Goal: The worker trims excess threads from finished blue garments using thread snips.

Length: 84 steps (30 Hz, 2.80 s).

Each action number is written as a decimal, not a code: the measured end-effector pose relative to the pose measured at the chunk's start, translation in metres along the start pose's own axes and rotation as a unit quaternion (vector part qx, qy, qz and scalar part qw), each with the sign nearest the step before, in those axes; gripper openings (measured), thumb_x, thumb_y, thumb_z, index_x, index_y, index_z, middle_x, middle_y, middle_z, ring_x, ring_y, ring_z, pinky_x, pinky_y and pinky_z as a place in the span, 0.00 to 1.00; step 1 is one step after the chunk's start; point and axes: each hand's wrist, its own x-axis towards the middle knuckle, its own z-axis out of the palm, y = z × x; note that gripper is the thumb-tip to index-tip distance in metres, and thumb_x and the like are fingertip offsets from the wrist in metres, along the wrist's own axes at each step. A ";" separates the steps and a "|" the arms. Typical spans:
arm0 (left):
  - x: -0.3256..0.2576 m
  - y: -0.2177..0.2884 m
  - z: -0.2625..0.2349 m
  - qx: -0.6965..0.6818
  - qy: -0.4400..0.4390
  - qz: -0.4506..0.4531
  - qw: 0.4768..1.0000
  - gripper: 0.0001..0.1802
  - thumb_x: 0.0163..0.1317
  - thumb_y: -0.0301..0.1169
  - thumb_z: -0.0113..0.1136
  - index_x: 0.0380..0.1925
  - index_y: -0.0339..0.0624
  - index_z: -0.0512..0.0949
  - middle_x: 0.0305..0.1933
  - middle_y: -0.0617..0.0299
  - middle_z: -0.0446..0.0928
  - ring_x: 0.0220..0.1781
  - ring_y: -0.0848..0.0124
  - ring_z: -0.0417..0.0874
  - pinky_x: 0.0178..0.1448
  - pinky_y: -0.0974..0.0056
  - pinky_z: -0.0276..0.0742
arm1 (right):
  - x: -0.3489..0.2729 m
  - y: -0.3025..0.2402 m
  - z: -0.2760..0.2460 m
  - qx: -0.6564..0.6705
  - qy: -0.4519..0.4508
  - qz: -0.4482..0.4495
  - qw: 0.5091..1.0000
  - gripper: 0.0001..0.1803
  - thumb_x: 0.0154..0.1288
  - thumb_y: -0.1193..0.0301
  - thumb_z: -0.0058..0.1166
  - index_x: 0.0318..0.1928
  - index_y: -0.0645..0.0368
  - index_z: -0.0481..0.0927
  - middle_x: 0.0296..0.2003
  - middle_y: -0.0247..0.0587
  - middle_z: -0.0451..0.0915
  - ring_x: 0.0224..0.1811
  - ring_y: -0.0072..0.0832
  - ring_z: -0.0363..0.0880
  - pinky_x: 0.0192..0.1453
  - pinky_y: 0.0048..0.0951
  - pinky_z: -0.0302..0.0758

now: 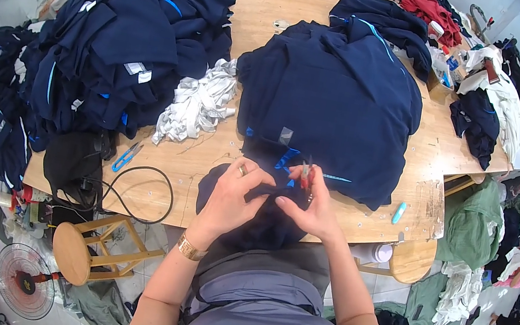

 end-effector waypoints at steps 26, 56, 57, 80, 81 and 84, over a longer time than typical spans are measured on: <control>0.002 0.001 0.013 -0.071 -0.030 -0.068 0.995 0.15 0.43 0.21 0.63 0.33 0.39 0.72 0.31 0.58 0.71 0.34 0.63 0.76 0.39 0.64 0.74 | -0.009 0.011 0.007 -0.131 0.138 -0.066 0.980 0.17 0.40 0.86 0.53 0.33 0.61 0.66 0.32 0.41 0.68 0.27 0.30 0.67 0.30 0.25 0.67; -0.056 -0.029 0.043 -0.344 -0.016 -0.334 0.877 0.08 0.62 0.32 0.58 0.34 0.39 0.73 0.24 0.69 0.71 0.24 0.84 0.71 0.25 0.78 0.67 | 0.035 0.030 0.014 -0.372 -0.126 -0.048 0.919 0.21 0.45 0.62 0.64 0.34 0.60 0.68 0.32 0.44 0.70 0.35 0.40 0.69 0.39 0.36 0.64; -0.053 -0.023 0.040 -0.420 -0.004 -0.361 0.833 0.10 0.65 0.35 0.55 0.36 0.40 0.73 0.25 0.68 0.71 0.24 0.82 0.73 0.25 0.77 0.68 | 0.038 0.039 0.017 -0.375 -0.145 -0.021 0.915 0.18 0.47 0.65 0.61 0.33 0.60 0.68 0.30 0.44 0.70 0.33 0.41 0.71 0.37 0.38 0.66; -0.014 -0.008 0.000 -0.860 0.140 -0.268 0.412 0.23 0.59 0.42 0.47 0.51 0.40 0.72 0.55 0.58 0.72 0.59 0.62 0.69 0.64 0.58 0.60 | -0.008 -0.002 -0.001 0.015 -0.081 -0.069 0.994 0.15 0.43 0.79 0.60 0.19 0.62 0.63 0.25 0.36 0.65 0.23 0.22 0.61 0.24 0.21 0.57; -0.017 -0.014 0.004 -0.837 0.142 -0.278 0.449 0.23 0.60 0.42 0.46 0.51 0.40 0.71 0.54 0.58 0.73 0.59 0.63 0.69 0.64 0.57 0.61 | -0.007 -0.001 0.004 0.016 -0.079 -0.072 0.994 0.15 0.43 0.79 0.60 0.19 0.62 0.63 0.25 0.36 0.65 0.23 0.22 0.61 0.24 0.21 0.57; -0.021 -0.024 0.011 -0.815 0.122 -0.263 0.501 0.26 0.61 0.44 0.44 0.53 0.38 0.70 0.55 0.56 0.72 0.61 0.63 0.69 0.66 0.57 0.59 | 0.002 -0.010 0.023 0.044 0.063 0.043 0.996 0.19 0.52 0.78 0.63 0.16 0.62 0.63 0.26 0.32 0.67 0.21 0.13 0.56 0.22 0.16 0.53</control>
